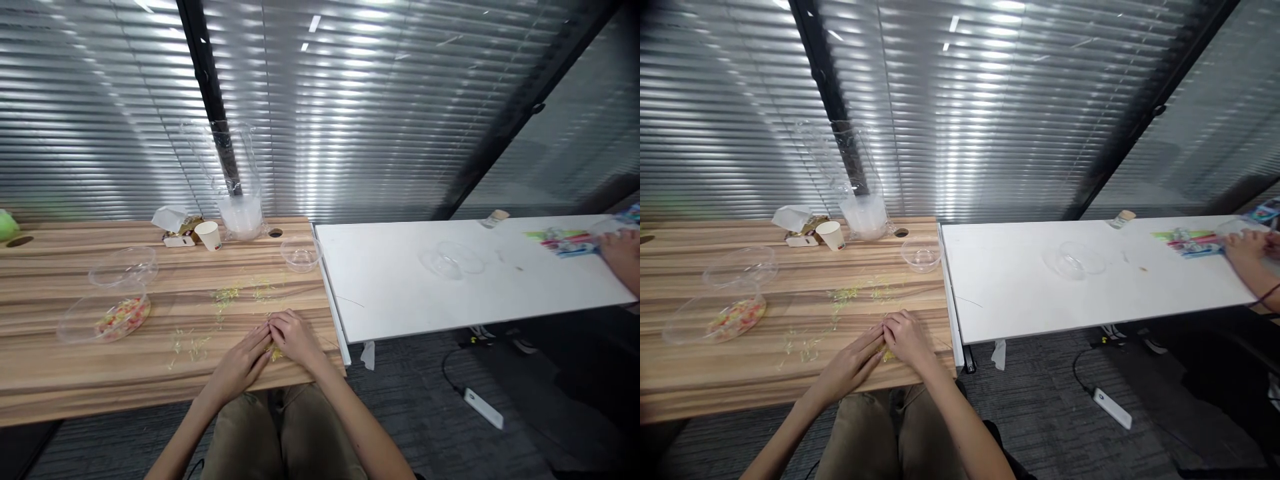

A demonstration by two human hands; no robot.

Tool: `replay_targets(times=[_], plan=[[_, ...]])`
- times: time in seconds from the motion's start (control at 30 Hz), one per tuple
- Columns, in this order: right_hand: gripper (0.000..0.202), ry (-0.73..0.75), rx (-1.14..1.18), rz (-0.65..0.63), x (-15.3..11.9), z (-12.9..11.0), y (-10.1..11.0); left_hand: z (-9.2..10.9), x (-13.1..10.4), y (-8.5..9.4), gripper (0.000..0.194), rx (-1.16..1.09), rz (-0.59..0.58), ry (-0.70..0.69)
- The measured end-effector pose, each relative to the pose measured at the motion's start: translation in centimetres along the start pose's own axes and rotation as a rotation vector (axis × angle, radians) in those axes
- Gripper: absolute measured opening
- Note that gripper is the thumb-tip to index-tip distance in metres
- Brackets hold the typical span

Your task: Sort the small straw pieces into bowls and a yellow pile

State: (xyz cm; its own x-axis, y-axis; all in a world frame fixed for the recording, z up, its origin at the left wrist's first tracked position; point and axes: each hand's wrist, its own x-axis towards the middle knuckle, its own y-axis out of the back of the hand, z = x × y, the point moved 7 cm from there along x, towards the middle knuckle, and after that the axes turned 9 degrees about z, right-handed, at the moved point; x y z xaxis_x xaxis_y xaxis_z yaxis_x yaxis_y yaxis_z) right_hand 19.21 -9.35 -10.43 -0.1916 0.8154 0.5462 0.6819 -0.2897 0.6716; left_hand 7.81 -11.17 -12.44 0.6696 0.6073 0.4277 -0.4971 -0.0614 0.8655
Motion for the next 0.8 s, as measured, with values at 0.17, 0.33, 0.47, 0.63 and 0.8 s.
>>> replay_targets(times=[0.17, 0.33, 0.47, 0.63, 0.8], plan=[[0.015, 0.009, 0.002, 0.010, 0.0, -0.1, 0.1, 0.2, -0.3, 0.0, 0.050, 0.024, -0.010, -0.011], [0.015, 0.016, 0.022, 0.017, -0.1, 0.0, 0.1, 0.9, -0.9, 0.7, 0.057, 0.019, 0.004, -0.030], [0.016, 0.011, 0.036, 0.022, -0.1, 0.0, 0.1, 1.0, -1.5, 1.1, 0.060, 0.003, -0.005, -0.028], [0.016, 0.004, 0.021, 0.021, -0.1, 0.1, -0.1, 1.2, -1.2, 1.0, 0.060, 0.008, -0.019, -0.034], [0.019, -0.014, 0.023, 0.040, -0.2, 0.2, 0.0, 1.8, -0.5, 0.2, 0.058, 0.006, -0.019, -0.070]])
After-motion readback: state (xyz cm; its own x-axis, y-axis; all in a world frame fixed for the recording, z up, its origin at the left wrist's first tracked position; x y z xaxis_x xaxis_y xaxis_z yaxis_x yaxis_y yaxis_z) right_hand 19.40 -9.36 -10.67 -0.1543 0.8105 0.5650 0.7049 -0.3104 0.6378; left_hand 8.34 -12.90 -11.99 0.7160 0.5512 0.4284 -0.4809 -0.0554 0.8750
